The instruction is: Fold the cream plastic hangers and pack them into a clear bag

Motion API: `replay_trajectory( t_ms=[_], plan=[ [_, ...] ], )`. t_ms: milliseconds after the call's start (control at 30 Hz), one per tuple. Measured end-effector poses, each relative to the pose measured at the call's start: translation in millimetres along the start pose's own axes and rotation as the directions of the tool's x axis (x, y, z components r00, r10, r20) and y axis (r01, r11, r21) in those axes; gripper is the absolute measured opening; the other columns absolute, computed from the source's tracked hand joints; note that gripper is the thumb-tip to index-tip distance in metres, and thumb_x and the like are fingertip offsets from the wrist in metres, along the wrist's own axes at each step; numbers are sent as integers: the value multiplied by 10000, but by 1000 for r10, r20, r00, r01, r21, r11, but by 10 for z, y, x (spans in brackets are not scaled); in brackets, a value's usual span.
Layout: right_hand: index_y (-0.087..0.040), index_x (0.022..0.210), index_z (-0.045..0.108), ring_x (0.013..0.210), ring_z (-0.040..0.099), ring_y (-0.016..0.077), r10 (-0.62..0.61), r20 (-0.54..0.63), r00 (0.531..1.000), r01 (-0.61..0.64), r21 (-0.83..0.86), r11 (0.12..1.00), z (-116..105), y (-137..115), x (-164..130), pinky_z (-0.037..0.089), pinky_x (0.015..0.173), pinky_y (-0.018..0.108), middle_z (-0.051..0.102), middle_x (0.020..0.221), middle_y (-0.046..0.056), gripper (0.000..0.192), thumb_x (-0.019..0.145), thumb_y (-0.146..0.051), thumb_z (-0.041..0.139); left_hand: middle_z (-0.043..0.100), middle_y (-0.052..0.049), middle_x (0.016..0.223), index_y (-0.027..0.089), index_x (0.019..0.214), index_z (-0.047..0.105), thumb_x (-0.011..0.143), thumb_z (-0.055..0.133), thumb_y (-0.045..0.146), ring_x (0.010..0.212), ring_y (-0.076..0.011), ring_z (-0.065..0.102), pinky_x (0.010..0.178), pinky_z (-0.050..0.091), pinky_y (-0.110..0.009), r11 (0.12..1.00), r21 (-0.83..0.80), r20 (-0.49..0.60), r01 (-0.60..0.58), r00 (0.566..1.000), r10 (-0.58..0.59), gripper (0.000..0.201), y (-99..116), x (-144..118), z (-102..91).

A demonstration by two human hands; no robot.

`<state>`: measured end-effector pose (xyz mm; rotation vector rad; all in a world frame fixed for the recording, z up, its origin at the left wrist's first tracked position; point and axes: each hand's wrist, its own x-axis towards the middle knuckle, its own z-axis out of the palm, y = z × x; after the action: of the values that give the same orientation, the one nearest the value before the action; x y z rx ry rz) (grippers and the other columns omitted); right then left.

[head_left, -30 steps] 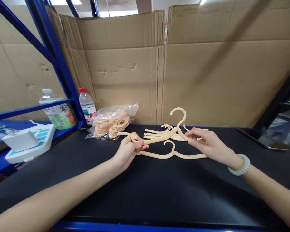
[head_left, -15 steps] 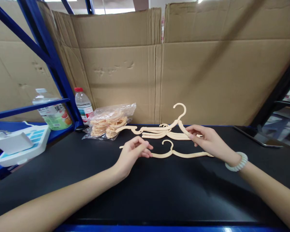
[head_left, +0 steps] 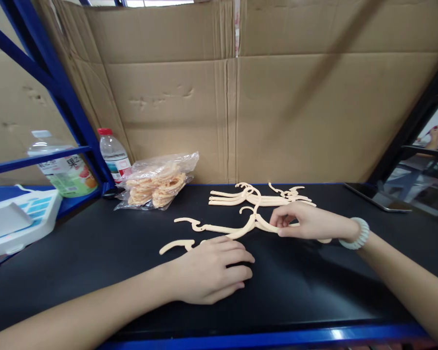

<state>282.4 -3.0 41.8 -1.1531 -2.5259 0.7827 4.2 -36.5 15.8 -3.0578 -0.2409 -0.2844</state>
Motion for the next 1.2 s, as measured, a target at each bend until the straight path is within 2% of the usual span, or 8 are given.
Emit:
replay_trajectory(
  t_ms=[100,200,367,600,767,933,1200],
  plan=[
    [-162,819,649,644,543,129,18,40,999,-16,-72,997,10,32,-1,441,615,249,621,719,5,92,786,-234,602,626,-98,1179,159,1093,584,957,403,217,1053,-227,558,937,441,-364,1000,-14,9,6,1000,-6,234,-12,-2,1],
    [-162,802,657,641,533,123,6,38,999,-2,-127,992,17,44,8,426,608,239,623,724,4,76,765,-209,612,629,-94,1165,156,1108,578,956,406,215,1059,-228,556,936,439,-366,1000,-19,5,7,1000,-7,237,-11,-1,5],
    [-151,817,671,687,577,138,7,48,999,0,-139,990,18,67,16,449,641,243,659,798,34,105,746,-179,598,636,-89,1151,169,1123,567,950,421,214,1057,-225,561,937,433,-359,1000,-18,-8,8,1000,-8,231,-9,9,1],
    [-153,833,654,669,584,135,38,51,998,-30,-162,986,16,117,9,443,606,235,658,791,34,104,750,-152,591,656,-80,1098,165,1093,577,934,441,202,1011,-227,587,907,437,-370,997,63,-32,47,998,-45,213,-43,21,1],
    [-160,816,596,594,529,111,56,19,998,-52,-188,981,22,131,8,381,532,211,602,692,-12,87,736,-128,605,661,-75,1075,171,1101,577,935,438,203,1003,-230,591,912,425,-378,990,87,-30,115,993,-113,219,-89,7,24],
    [-152,972,592,561,516,104,92,-2,996,-90,-211,973,2,106,12,352,522,211,586,663,-34,225,750,-156,628,650,-74,1075,178,1106,587,927,447,213,987,-221,595,896,434,-362,983,57,-56,175,984,-171,230,-110,-5,36],
    [-166,866,635,564,497,103,86,-40,996,-93,-275,957,-3,131,38,329,533,220,593,658,-20,116,760,-138,598,644,-76,1085,188,1092,596,918,457,203,988,-220,593,901,441,-361,981,-3,-78,193,978,-193,223,-113,-10,47]
  ],
)
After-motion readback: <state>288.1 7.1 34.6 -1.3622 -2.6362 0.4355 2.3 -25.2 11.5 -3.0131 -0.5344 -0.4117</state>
